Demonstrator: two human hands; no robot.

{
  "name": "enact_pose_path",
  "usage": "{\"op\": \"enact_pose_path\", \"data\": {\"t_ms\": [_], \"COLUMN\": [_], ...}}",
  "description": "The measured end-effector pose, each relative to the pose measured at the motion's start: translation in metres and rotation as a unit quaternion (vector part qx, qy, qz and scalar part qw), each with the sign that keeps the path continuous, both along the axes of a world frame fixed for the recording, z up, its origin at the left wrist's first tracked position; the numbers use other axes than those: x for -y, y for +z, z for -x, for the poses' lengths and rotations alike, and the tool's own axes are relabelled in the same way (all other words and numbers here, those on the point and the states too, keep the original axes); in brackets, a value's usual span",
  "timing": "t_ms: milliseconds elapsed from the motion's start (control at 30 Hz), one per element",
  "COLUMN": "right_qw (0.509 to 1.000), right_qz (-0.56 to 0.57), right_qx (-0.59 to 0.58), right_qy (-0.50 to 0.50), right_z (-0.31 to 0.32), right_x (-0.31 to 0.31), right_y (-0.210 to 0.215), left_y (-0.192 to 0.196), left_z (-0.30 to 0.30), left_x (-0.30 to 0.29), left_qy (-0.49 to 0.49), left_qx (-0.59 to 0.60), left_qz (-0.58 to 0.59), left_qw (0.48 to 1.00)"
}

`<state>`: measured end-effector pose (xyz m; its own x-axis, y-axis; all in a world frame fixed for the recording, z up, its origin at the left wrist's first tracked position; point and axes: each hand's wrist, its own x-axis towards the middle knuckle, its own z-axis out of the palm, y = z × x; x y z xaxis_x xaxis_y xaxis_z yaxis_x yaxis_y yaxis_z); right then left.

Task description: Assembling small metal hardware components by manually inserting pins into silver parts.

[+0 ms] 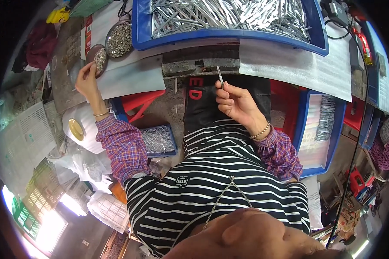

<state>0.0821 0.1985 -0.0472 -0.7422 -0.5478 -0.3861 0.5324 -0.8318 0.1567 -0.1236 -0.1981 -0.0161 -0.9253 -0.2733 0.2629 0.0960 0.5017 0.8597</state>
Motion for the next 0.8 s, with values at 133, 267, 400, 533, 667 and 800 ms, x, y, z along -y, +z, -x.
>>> {"op": "enact_pose_path", "data": {"t_ms": [133, 267, 400, 533, 667, 800], "right_qw": [1.000, 1.000, 1.000, 1.000, 0.991, 0.977], "right_qz": [0.001, -0.003, -0.001, -0.024, -0.120, -0.197], "right_qx": [-0.004, -0.004, -0.004, -0.012, -0.048, -0.078], "right_qy": [-0.001, -0.001, -0.001, -0.006, -0.015, -0.014], "right_z": [0.000, 0.000, 0.000, 0.000, -0.001, -0.001], "right_x": [0.001, 0.001, 0.002, 0.001, 0.000, 0.003], "right_y": [-0.001, -0.001, -0.001, -0.001, 0.002, 0.008], "left_y": [-0.001, 0.000, 0.004, 0.015, 0.028, 0.028], "left_z": [0.001, 0.003, -0.003, -0.022, -0.067, -0.120], "left_x": [0.001, 0.004, -0.002, -0.032, -0.094, -0.178], "left_qy": [0.006, 0.007, 0.023, 0.020, -0.107, -0.235], "left_qx": [-0.014, -0.018, -0.022, -0.018, 0.035, 0.149], "left_qz": [-0.006, 0.005, -0.025, -0.082, -0.170, -0.246], "left_qw": [1.000, 1.000, 0.999, 0.996, 0.979, 0.928]}}
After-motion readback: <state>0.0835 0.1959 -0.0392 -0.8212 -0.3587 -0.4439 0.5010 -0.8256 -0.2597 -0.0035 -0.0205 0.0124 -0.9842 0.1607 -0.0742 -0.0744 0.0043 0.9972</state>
